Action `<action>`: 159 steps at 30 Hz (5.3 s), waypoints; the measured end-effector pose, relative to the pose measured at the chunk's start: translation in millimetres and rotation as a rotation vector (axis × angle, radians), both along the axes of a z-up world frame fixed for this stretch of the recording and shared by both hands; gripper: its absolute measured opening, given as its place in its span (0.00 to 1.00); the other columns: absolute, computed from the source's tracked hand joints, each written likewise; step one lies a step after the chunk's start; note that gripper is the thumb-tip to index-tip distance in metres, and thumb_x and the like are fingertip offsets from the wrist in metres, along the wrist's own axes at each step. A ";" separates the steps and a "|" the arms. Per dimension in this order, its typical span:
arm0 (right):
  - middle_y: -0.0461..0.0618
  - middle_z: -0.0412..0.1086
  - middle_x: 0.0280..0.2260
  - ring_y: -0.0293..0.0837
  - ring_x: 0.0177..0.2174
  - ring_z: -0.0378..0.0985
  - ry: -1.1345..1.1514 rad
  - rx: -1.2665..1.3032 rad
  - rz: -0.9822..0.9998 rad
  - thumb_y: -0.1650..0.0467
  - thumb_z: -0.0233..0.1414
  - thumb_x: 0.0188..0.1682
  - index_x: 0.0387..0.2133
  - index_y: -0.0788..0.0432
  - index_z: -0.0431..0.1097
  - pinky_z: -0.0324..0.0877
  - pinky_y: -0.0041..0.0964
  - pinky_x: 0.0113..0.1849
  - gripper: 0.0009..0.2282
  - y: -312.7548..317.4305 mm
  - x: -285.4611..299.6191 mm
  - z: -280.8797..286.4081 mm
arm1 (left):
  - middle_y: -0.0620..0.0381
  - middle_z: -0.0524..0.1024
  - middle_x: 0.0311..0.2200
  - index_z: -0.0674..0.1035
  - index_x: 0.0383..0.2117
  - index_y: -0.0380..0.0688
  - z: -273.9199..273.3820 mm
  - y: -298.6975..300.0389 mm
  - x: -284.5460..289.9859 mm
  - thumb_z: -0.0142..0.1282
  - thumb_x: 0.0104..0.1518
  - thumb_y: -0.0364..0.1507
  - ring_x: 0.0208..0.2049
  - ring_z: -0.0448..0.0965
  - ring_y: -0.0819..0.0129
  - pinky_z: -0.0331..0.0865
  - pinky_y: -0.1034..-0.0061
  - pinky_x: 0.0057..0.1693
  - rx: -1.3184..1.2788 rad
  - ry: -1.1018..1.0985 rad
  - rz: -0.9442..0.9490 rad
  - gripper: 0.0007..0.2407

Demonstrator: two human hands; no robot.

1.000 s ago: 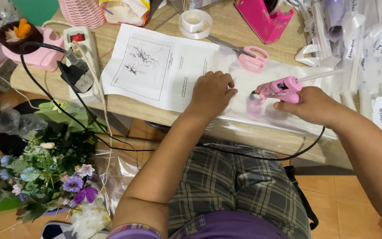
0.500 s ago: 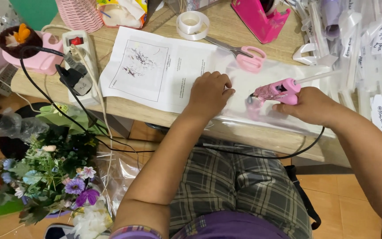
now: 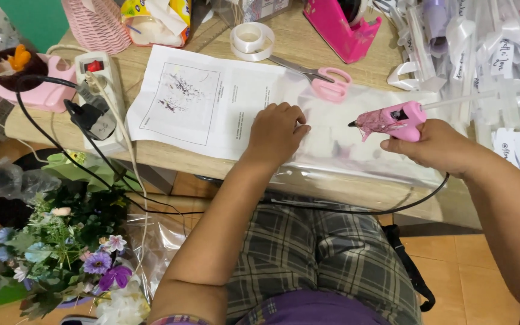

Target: The person uses a pink hot glue gun to apply glue to a clear plastic bag on a table. They then fold a white ribbon into a bow shape and place it on the bag. Finally, they cut a piece of white tape with scissors and apply it to the bag.

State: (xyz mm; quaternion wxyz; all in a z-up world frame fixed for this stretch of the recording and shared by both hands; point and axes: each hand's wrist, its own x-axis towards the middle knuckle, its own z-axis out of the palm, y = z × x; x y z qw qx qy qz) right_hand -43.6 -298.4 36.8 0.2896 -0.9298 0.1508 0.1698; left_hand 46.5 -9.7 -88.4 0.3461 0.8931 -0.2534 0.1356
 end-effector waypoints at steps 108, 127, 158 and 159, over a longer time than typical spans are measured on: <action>0.51 0.73 0.22 0.44 0.25 0.76 -0.978 0.416 0.276 0.73 0.61 0.44 0.33 0.61 0.77 0.71 0.35 0.34 0.05 41.9 -45.6 -87.1 | 0.37 0.76 0.29 0.69 0.57 0.27 78.6 30.0 -93.1 0.45 0.67 0.21 0.34 0.77 0.37 0.71 0.50 0.44 -0.019 -0.175 0.259 0.14; 0.51 0.70 0.51 0.60 0.48 0.67 -0.615 -0.426 0.488 0.78 0.60 0.41 0.54 0.53 0.73 0.65 0.53 0.46 0.23 -125.3 -59.2 -76.1 | 0.56 0.69 0.16 0.68 0.63 0.41 13.4 14.3 -70.9 0.48 0.63 0.24 0.18 0.67 0.53 0.63 0.61 0.36 0.185 -0.281 0.267 0.20; 0.49 0.70 0.40 0.46 0.34 0.71 -0.740 -0.173 -0.147 0.66 0.57 0.59 0.46 0.55 0.74 0.68 0.46 0.38 0.08 -106.1 39.1 -7.8 | 0.63 0.65 0.14 0.75 0.57 0.41 9.9 11.0 -79.4 0.52 0.59 0.17 0.18 0.61 0.64 0.59 0.69 0.36 0.123 -0.544 0.265 0.18; 0.50 0.69 0.43 0.45 0.34 0.69 -0.810 -0.146 -0.064 0.67 0.57 0.59 0.50 0.60 0.72 0.68 0.44 0.36 0.11 -99.3 27.6 -3.6 | 0.64 0.65 0.15 0.75 0.58 0.41 7.8 11.1 -79.5 0.52 0.58 0.17 0.18 0.60 0.65 0.59 0.70 0.36 0.125 -0.552 0.279 0.19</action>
